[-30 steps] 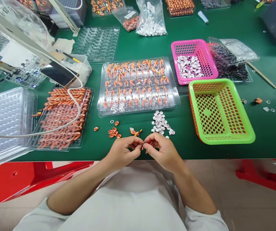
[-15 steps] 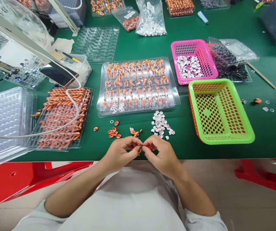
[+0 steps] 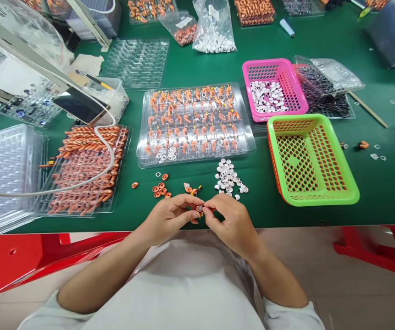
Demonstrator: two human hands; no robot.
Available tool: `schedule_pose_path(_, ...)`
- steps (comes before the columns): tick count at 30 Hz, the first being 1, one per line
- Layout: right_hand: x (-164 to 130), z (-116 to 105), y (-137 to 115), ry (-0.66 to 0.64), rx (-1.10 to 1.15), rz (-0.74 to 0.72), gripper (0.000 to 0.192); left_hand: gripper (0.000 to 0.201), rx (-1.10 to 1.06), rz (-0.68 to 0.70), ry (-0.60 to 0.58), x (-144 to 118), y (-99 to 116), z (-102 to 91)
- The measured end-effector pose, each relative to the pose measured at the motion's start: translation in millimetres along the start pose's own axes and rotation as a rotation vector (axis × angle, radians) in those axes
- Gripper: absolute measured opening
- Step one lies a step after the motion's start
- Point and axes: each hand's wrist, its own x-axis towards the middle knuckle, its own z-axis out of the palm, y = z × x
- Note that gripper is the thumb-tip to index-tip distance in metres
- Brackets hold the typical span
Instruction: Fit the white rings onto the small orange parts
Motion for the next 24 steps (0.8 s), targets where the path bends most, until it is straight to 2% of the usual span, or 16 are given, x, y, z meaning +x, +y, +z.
schedule_pose_path(8, 2.1, -4.6, -0.2, -0.005, -0.001, -0.081, 0.013, 0.023, 0.115, 0.128, 0.017, -1.5, -7.0, -4.2)
schedule_pose_path(14, 3.8, -8.2, -1.8, -0.046, -0.004, -0.088, 0.011, 0.024, 0.201, 0.314, -0.013, 1.5, -11.4, -10.4)
schedule_pose_path(18, 3.3, -7.4, -4.3, -0.064, 0.054, -0.110, 0.012, 0.025, 0.091, 0.354, -0.073, 5.1, -13.6, -14.1)
schedule_pose_path(24, 0.9, -4.7, -4.9, -0.076, 0.137, -0.183, 0.013, 0.024, -0.164, 0.273, -0.146, 6.6, -20.6, -15.2)
